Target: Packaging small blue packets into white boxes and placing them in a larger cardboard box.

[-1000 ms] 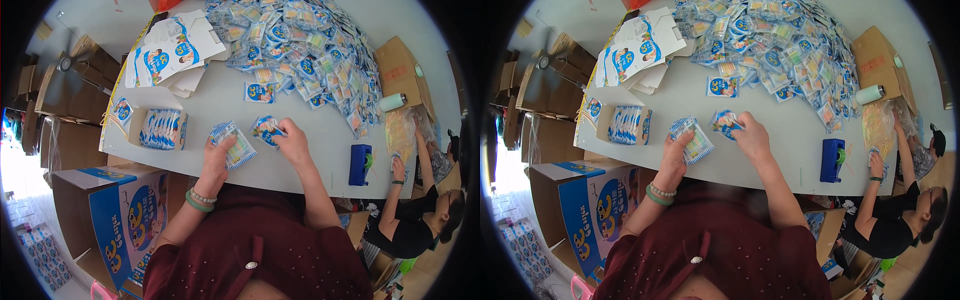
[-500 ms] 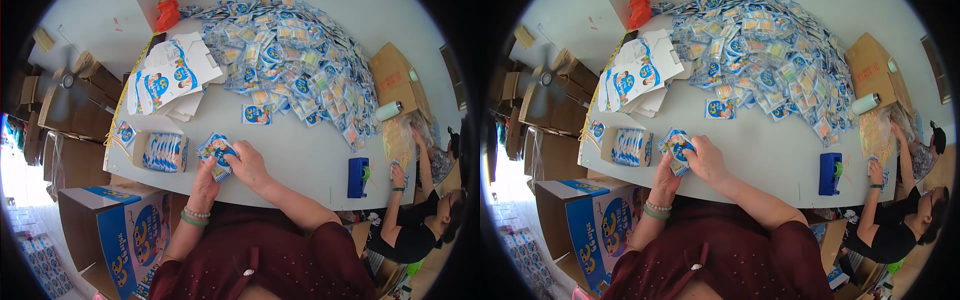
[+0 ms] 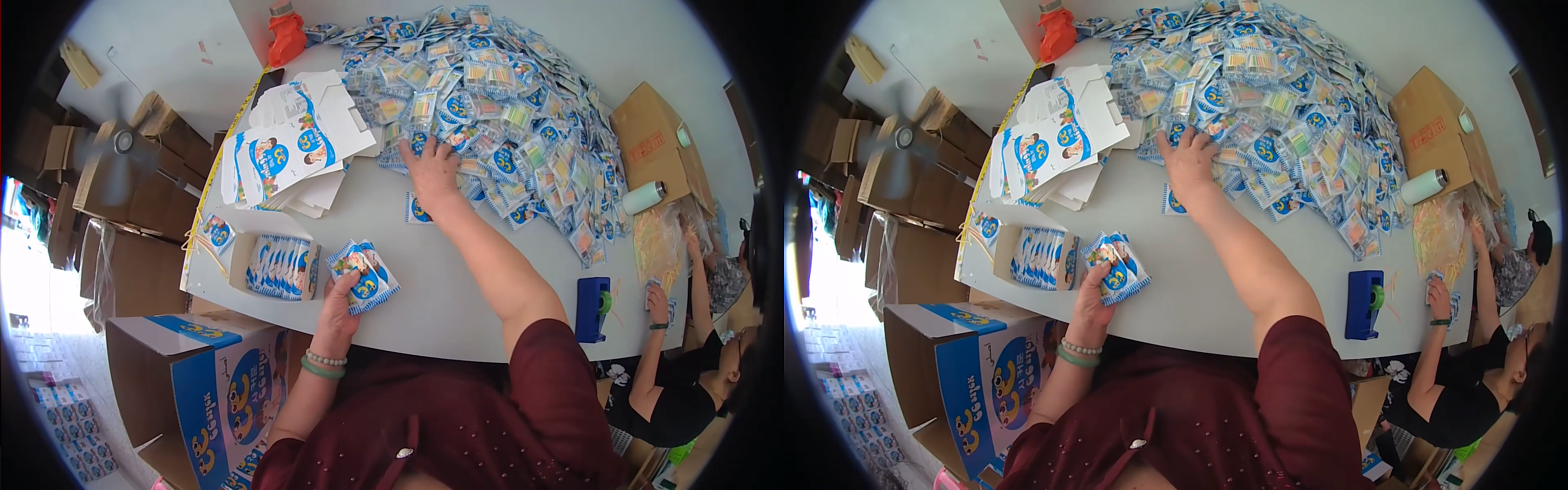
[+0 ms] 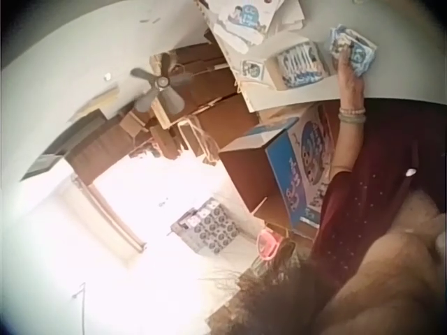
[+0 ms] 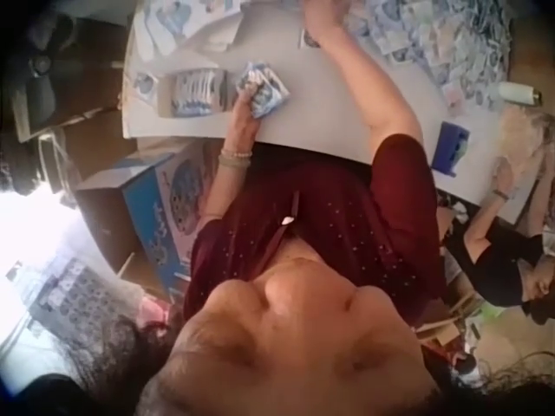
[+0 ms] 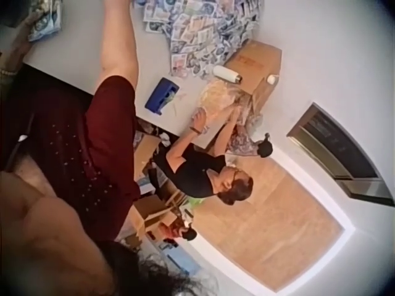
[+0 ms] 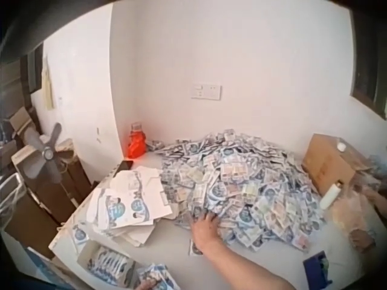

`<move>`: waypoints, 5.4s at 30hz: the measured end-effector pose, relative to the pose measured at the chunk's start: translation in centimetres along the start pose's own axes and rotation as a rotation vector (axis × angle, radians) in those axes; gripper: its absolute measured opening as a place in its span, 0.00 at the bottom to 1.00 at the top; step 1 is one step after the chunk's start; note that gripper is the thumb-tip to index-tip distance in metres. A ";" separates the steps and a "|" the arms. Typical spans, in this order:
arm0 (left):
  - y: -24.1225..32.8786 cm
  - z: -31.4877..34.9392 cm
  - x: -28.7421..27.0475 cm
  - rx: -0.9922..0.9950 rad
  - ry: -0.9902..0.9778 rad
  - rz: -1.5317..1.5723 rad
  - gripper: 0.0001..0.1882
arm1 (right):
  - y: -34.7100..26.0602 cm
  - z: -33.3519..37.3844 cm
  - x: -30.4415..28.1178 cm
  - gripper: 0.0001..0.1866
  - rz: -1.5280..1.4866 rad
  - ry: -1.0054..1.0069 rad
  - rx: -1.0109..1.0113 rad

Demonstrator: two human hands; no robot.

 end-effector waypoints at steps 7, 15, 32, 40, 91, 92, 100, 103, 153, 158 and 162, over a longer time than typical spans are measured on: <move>-0.5 0.1 0.0 -0.017 0.029 -0.029 0.24 | 2.1 1.4 3.2 0.19 -0.030 0.081 -0.097; -0.3 0.4 -0.3 -0.024 0.080 -0.006 0.21 | 2.6 18.9 -2.0 0.17 -0.430 0.202 -0.309; -1.2 3.3 0.7 0.005 0.092 -0.195 0.18 | -0.5 19.4 -4.8 0.11 -0.607 0.043 0.085; -0.4 3.4 -0.3 -0.005 0.060 -0.195 0.22 | 1.5 22.3 -3.4 0.11 -1.209 -0.066 0.567; -1.4 2.9 -2.1 -0.133 -0.082 -0.250 0.23 | 4.8 14.6 -3.1 0.19 -0.851 -0.166 0.308; -1.3 3.4 -1.0 -0.158 -0.147 -0.213 0.24 | 4.7 13.4 -1.7 0.20 -0.725 -0.138 0.318; -1.5 2.9 -1.0 -0.119 -0.099 -0.293 0.25 | 4.1 15.2 -1.2 0.15 -0.495 0.198 0.238; -1.6 3.5 1.0 -0.065 -0.073 -0.262 0.22 | 6.3 16.5 -0.5 0.16 -0.553 0.252 0.295; -0.2 3.5 3.0 0.051 0.190 -0.454 0.21 | 0.9 18.3 -5.0 0.26 -0.792 -0.446 0.079; -0.3 3.8 2.7 0.109 0.180 -0.483 0.21 | -0.1 19.6 -4.2 0.25 -2.121 -0.593 0.451; -0.3 3.5 2.8 0.153 0.199 -0.527 0.20 | -2.6 21.0 -1.7 0.26 -2.468 -0.742 0.567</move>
Point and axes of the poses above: each hand's wrist, its own z-axis away from the middle knuckle, its own x-axis out of the palm, y = z × x, the point moved 4 cm from there along -z, towards the middle knuckle, and after that the axes turned 5 degrees about z, right-handed, at the moved point
